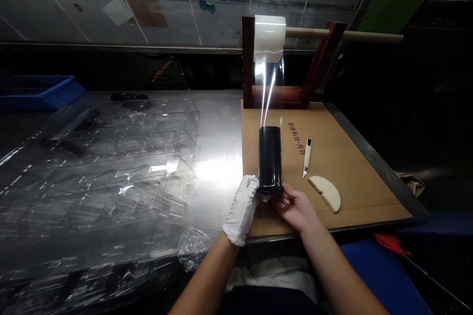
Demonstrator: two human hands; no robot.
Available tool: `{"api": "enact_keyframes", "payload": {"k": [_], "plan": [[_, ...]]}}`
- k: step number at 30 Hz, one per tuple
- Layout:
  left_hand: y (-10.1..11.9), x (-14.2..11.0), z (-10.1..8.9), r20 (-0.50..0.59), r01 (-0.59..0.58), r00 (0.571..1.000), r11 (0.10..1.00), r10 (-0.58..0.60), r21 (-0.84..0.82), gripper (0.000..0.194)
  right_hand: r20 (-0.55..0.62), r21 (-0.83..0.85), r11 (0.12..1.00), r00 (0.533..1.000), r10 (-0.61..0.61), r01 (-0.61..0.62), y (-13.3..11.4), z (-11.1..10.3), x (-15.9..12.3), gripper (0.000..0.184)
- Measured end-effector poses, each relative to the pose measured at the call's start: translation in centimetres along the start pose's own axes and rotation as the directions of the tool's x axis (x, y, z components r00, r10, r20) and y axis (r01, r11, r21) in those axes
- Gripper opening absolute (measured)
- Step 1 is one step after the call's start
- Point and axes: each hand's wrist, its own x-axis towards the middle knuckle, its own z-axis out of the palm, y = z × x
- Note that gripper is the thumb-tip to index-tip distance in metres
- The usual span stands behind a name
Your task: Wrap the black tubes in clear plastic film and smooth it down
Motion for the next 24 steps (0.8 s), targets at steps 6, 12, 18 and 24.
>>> {"api": "enact_keyframes", "payload": {"k": [6,12,18,24], "plan": [[0.4,-0.3,0.3,-0.019,0.008,1.0,0.998,-0.007,0.068,0.02,-0.014,0.014,0.999,0.999,-0.035,0.035,-1.5,0.9,-0.7,0.033],[0.7,-0.2,0.5,-0.119,0.053,0.992,0.982,-0.032,0.18,0.026,-0.099,0.044,0.997,0.993,-0.059,0.064,-0.6,1.8,0.1,0.036],[0.0,0.6,-0.2,-0.279,0.179,0.957,0.925,-0.084,0.336,0.033,-0.161,0.063,0.994,0.984,-0.073,0.084,-0.3,2.3,0.1,0.038],[-0.2,0.9,-0.4,-0.325,0.052,0.939,0.889,0.112,0.455,0.03,-0.158,0.087,0.994,0.986,-0.059,0.073,-0.6,2.0,-0.3,0.035]]}}
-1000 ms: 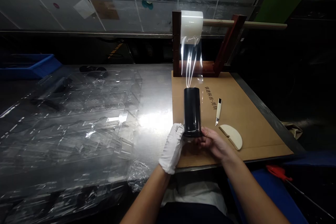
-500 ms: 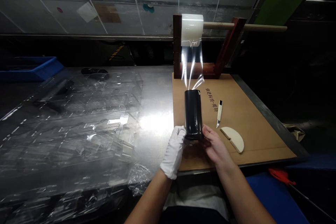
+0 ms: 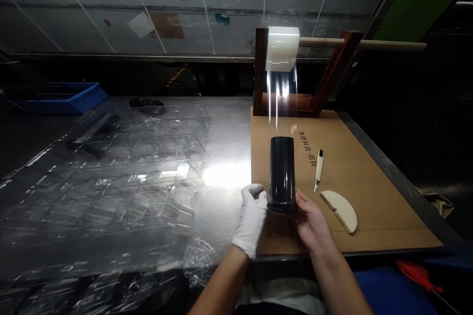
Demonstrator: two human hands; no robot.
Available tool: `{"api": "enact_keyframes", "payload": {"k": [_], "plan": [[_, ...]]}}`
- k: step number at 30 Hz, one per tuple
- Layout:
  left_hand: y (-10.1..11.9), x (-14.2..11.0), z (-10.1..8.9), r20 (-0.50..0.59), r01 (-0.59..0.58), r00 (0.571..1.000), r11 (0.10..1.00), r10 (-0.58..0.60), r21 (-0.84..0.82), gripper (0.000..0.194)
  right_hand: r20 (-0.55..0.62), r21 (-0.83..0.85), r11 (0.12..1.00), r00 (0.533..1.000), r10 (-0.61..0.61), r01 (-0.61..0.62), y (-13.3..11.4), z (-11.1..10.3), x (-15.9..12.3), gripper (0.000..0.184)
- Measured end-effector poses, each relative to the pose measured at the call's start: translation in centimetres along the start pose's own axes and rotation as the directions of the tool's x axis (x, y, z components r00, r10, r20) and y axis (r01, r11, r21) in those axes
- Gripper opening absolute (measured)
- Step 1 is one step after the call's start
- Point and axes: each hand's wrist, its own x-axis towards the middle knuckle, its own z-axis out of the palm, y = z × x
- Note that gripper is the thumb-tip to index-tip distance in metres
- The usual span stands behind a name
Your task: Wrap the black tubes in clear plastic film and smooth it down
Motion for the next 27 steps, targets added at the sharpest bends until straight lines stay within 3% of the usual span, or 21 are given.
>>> {"api": "enact_keyframes", "payload": {"k": [2,4,6,8,12,16,20,24,26,27], "plan": [[1.3,0.1,0.4,-0.053,-0.133,0.989,0.991,0.134,0.021,0.038,0.011,0.008,1.0,1.0,0.011,-0.011,0.1,-0.1,0.0,0.035],[3.0,0.5,1.1,-0.04,-0.281,0.958,0.958,0.284,0.058,0.046,0.038,0.025,0.999,0.999,0.032,-0.033,0.2,-0.2,0.1,0.032],[4.6,1.5,2.2,0.072,-0.393,0.919,0.917,0.388,0.072,0.052,0.063,0.045,0.998,0.997,0.042,-0.045,0.3,-0.3,0.3,0.03],[5.6,3.2,3.3,0.173,-0.42,0.896,0.907,0.409,0.031,0.052,0.075,0.047,0.998,0.997,0.033,-0.037,0.3,-0.6,0.5,0.03],[5.5,6.9,4.7,0.212,-0.285,0.929,0.952,0.302,-0.107,0.049,0.103,0.029,0.999,0.995,0.019,-0.022,0.3,-0.9,0.9,0.031],[4.1,7.8,4.3,0.291,-0.008,0.954,0.976,0.073,-0.217,0.058,0.11,0.031,0.999,0.994,0.026,-0.03,0.3,-0.9,0.9,0.03],[3.4,4.3,2.8,0.312,0.175,0.947,0.93,-0.07,-0.323,0.065,0.085,0.009,0.999,0.995,0.048,-0.049,0.3,-0.9,1.0,0.03],[3.7,0.2,2.2,0.26,0.197,0.961,0.896,-0.095,-0.399,0.045,0.074,-0.14,0.99,0.997,0.016,-0.005,0.8,-1.3,0.6,0.033],[3.8,-0.8,2.4,0.222,0.186,0.97,0.889,-0.098,-0.419,0.037,0.008,-0.331,0.932,0.988,-0.154,0.148,0.8,-1.4,0.0,0.036],[3.8,-1.0,2.5,0.207,0.18,0.973,0.887,-0.099,-0.424,0.034,-0.043,-0.448,0.853,0.947,-0.32,0.268,0.7,-1.3,-0.3,0.037]]}}
